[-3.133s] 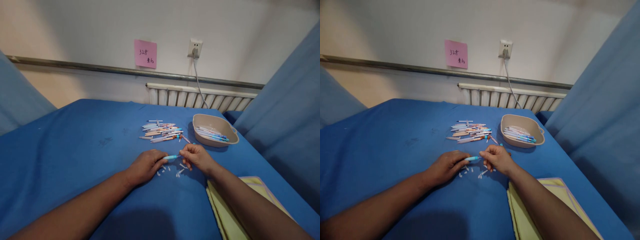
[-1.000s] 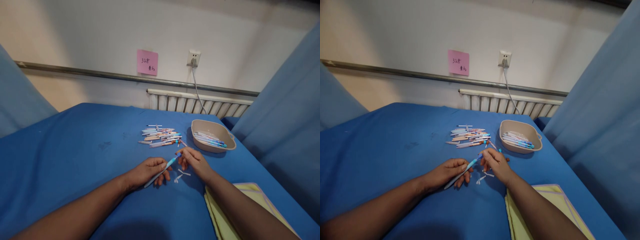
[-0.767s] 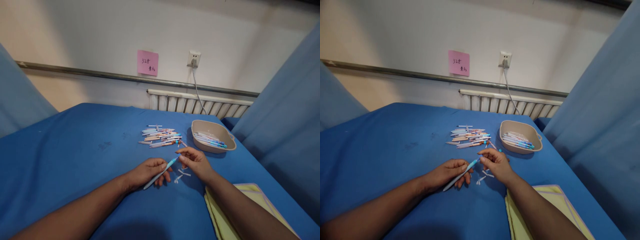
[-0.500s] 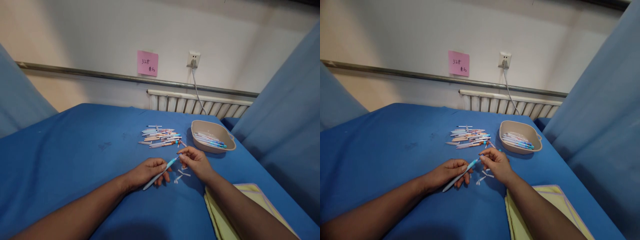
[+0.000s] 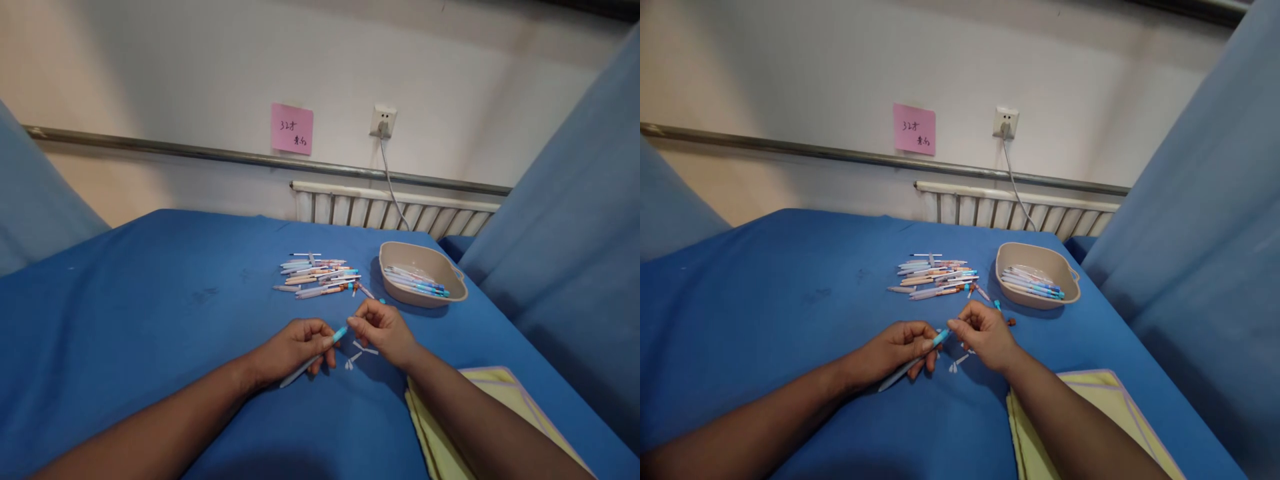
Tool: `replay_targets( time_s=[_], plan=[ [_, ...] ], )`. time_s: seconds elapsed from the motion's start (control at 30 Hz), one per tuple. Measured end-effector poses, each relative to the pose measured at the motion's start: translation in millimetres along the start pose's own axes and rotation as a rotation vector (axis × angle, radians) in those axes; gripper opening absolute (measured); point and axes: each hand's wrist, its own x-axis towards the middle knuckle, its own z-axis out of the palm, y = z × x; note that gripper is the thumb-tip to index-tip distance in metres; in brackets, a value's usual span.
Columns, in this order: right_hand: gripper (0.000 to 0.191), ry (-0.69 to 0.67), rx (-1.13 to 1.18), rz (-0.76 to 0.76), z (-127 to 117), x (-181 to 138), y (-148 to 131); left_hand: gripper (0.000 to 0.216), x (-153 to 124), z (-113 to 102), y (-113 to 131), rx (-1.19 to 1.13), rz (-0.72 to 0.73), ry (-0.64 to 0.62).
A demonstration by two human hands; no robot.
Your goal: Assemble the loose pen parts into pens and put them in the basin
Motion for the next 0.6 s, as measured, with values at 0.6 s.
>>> replay_targets(
  time_s=[0.6],
  plan=[
    [0.037,-0.196,0.12,0.026,6,2,16,0.033,4,-7,-3,-0.135,0.054,0.101]
  ],
)
